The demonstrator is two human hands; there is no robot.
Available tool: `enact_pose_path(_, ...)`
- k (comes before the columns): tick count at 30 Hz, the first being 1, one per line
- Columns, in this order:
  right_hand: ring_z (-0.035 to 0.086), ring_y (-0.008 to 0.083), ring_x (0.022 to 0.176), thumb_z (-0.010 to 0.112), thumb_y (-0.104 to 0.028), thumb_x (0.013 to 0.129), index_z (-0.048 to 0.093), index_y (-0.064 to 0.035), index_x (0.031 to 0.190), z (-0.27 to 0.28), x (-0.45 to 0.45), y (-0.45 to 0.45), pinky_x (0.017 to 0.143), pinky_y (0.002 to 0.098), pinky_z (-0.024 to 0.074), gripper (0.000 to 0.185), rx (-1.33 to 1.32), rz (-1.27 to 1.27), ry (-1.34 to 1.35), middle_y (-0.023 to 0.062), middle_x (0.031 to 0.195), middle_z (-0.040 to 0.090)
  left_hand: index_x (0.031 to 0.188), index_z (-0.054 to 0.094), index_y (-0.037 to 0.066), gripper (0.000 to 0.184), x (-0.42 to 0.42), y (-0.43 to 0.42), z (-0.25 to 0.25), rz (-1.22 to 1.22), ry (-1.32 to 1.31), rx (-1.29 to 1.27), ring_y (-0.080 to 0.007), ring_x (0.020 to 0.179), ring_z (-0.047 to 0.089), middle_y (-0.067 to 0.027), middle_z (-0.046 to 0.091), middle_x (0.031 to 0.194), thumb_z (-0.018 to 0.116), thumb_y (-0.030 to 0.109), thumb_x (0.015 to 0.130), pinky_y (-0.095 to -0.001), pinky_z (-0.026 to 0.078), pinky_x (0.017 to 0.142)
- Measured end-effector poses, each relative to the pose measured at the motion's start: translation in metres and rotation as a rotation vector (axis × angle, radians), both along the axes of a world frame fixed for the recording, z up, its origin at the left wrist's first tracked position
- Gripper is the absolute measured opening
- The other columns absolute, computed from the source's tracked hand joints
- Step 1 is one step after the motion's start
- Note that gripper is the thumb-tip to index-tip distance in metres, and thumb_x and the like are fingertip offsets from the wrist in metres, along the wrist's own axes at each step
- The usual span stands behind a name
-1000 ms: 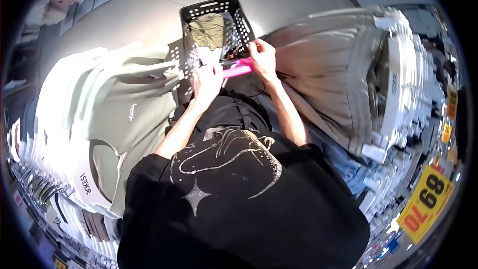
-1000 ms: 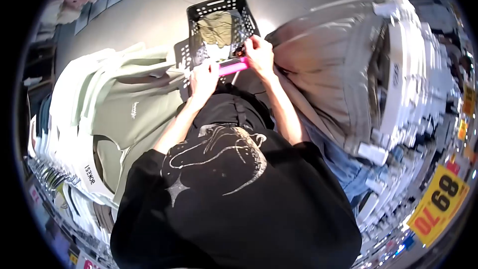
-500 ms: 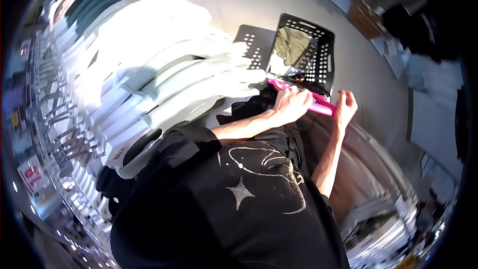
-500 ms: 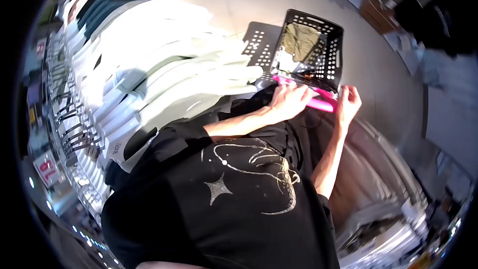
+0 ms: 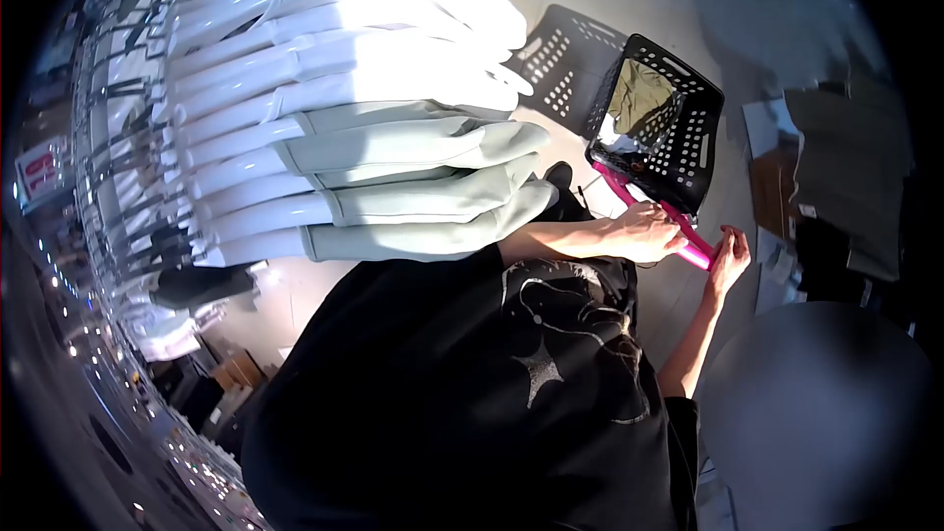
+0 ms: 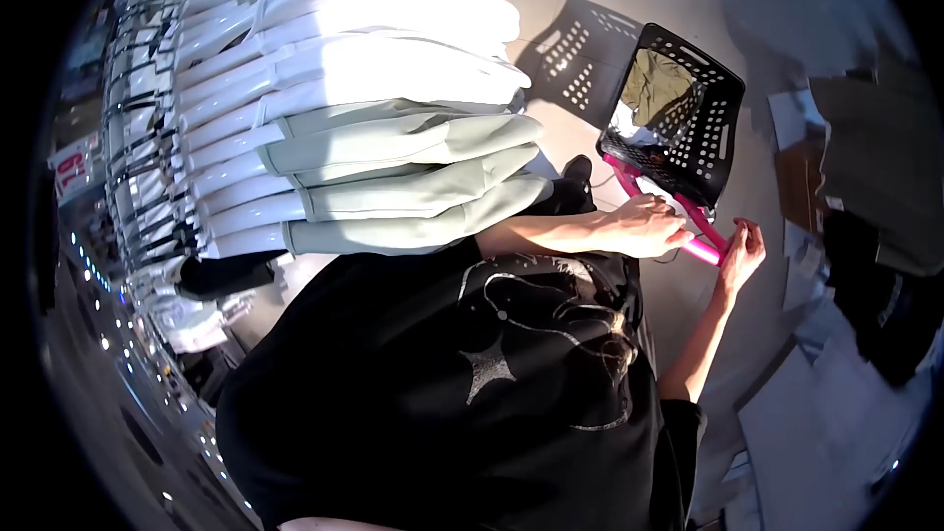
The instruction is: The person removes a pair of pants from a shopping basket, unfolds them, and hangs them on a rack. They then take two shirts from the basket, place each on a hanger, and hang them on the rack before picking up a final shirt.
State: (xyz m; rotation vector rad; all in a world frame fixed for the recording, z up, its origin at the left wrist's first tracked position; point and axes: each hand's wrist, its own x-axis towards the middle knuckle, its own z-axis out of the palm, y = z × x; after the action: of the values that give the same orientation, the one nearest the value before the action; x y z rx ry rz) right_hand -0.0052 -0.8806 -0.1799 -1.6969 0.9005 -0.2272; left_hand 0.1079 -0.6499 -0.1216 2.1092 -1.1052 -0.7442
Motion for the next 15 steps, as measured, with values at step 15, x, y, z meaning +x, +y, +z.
enact_pose_path(15, 0.038, 0.002, 0.052, 0.058, -0.015, 0.105, 0.07, 0.0008, 0.097, -0.008, 0.066, -0.056, 0.048, 0.0253, 0.0252, 0.021, -0.027, 0.269, 0.039, -0.0069, 0.057, 0.044, 0.075, 0.068, 0.003, 0.055, 0.017, -0.033, -0.009, 0.278, 0.154, 0.045, -0.041, 0.07, 0.069, -0.0215, 0.068, 0.071, 0.051, 0.046, 0.104, -0.0526, 0.056, 0.07)
